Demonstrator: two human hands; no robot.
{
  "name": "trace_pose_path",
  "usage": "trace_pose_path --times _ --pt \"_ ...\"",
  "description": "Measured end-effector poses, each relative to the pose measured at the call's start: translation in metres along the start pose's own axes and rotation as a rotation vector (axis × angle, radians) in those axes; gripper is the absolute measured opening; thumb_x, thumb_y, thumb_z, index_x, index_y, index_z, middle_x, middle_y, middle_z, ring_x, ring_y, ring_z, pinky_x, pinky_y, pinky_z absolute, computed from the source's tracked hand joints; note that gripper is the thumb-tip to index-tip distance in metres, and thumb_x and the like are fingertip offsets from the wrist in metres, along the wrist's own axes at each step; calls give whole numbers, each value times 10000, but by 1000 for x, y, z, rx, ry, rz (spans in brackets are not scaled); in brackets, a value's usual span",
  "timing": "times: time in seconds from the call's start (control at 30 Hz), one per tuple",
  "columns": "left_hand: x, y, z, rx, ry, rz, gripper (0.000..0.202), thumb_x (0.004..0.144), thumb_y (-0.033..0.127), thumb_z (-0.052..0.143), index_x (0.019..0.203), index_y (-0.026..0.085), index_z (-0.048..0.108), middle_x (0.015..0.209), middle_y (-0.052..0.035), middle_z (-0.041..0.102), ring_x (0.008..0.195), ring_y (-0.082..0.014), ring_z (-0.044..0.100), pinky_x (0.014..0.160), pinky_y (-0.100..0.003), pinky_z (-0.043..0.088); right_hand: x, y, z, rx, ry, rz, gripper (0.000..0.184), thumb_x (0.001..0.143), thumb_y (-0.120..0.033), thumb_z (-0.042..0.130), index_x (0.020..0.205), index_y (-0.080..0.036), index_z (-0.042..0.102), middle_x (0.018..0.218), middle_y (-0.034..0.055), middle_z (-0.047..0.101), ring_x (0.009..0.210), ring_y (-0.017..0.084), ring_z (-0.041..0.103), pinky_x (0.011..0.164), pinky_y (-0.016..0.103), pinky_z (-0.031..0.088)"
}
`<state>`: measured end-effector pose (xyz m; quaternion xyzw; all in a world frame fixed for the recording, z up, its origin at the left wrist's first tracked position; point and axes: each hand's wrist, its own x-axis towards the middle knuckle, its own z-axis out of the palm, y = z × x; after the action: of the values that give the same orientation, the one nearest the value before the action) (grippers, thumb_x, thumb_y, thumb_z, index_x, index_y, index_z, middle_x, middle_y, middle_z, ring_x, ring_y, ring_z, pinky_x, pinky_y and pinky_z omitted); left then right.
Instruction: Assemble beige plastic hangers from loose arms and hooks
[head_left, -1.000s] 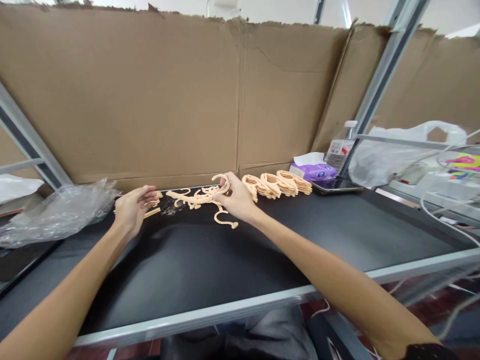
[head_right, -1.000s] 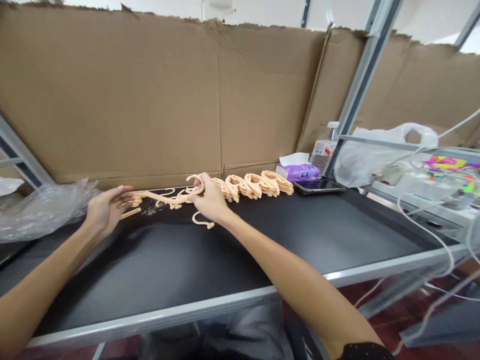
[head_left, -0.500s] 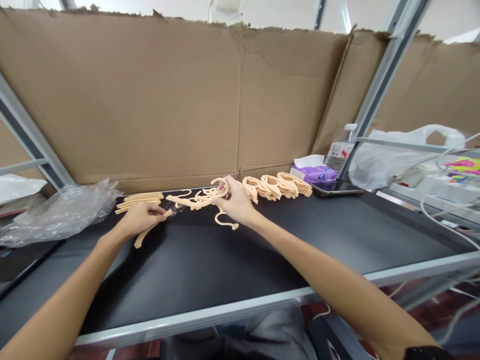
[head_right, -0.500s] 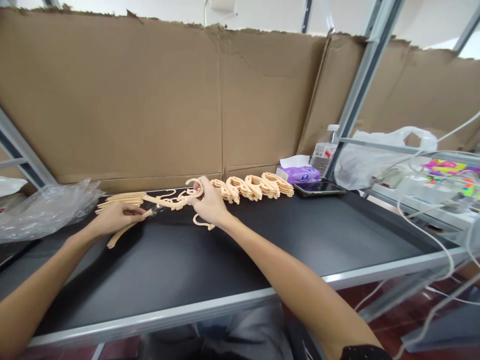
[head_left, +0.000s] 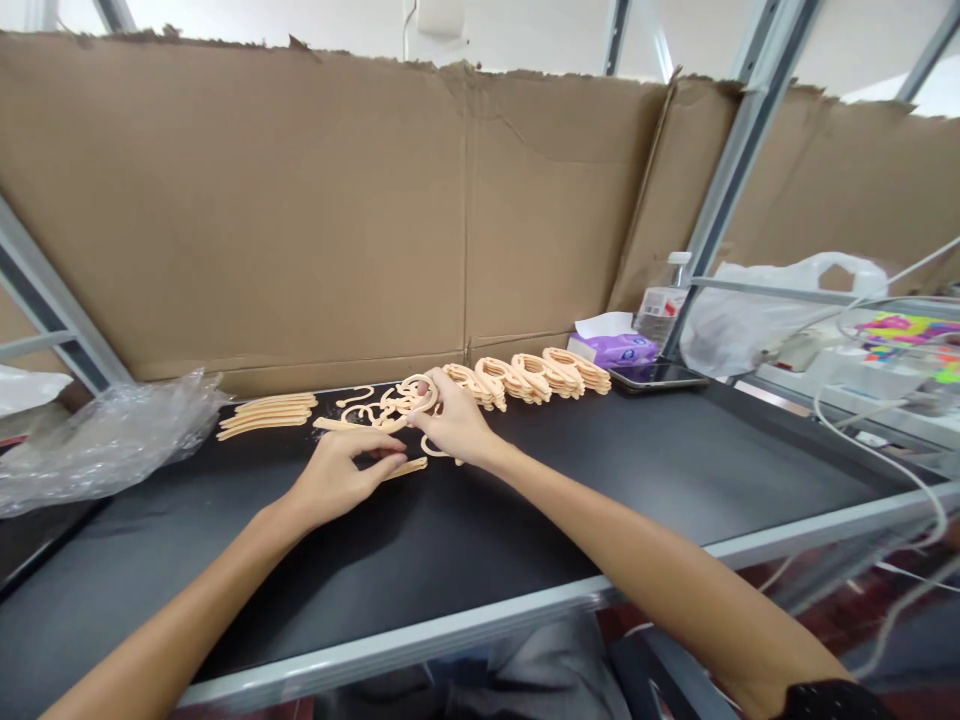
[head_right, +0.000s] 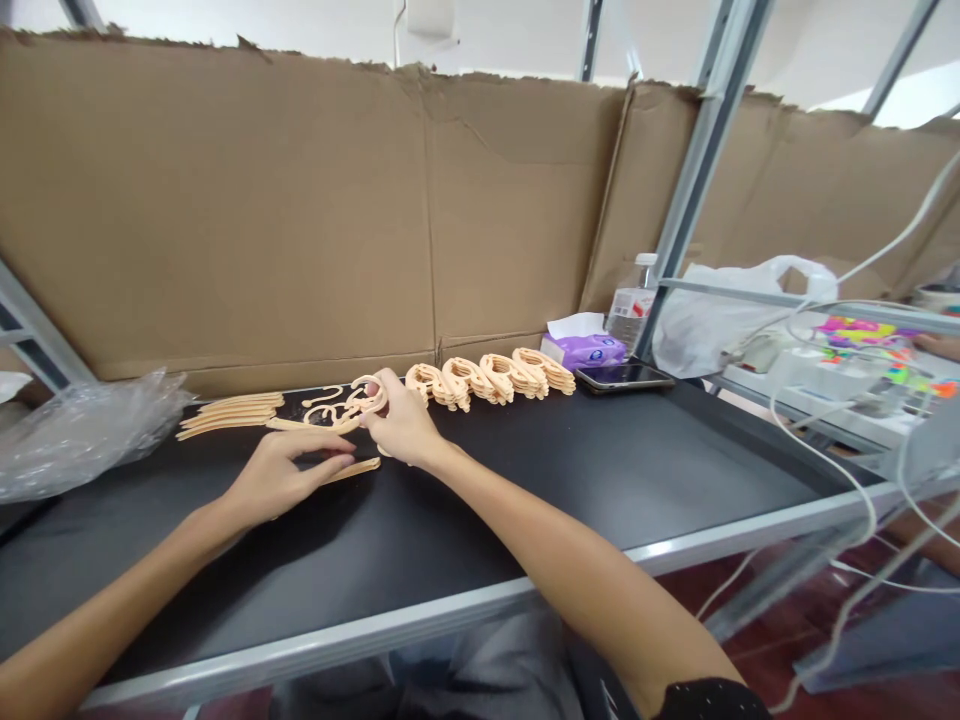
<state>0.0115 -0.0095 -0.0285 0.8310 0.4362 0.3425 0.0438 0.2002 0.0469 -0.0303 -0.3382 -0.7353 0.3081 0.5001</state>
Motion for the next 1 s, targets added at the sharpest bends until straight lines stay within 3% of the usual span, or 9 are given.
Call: trace_pose_path --times 0.13,0.2,0.43,0.63,0.87,1.0 --pt "1 -2 -7 147 254 80 227 864 397 620 894 186 696 866 -54 737 790 -188 674 759 -295 527 -2 2 5 71 -52 -27 243 702 -168 623 871 -225 457 693 -77 513 621 115 504 602 243 391" --pt "1 -7 -10 188 274 45 284 842 442 646 936 176 669 895 -66 725 833 -209 672 783 -312 525 -4 2 9 140 -101 -30 251 715 -180 631 898 -223 465 717 -71 539 643 117 531 621 247 417" --pt "2 -6 -4 59 -36 -53 345 945 429 453 1005 199 703 957 -51 755 825 -195 683 739 -276 503 -10 1 18 330 -228 22 404 720 -165 651 1072 -212 460 846 -35 590 756 135 624 718 277 503" --pt "3 -6 -7 73 -155 -176 386 905 439 446 906 198 747 867 -36 761 769 -207 663 701 -280 486 -13 1 15 39 -260 -14 474 751 -162 621 1197 -208 467 811 -33 610 698 134 600 678 273 480" --pt "4 -8 -10 -36 -214 -242 397 846 506 520 978 221 761 874 -32 765 805 -235 658 781 -319 502 -13 0 13 -36 -243 -20 505 829 -215 592 1311 -216 441 775 -31 651 741 150 635 720 280 470" --pt "5 -15 -12 27 -123 -255 406 848 509 501 928 199 751 931 -54 767 806 -238 663 750 -320 498 -12 0 8 -262 -302 14 531 774 -330 699 1263 -202 536 897 32 693 822 187 633 758 317 459"
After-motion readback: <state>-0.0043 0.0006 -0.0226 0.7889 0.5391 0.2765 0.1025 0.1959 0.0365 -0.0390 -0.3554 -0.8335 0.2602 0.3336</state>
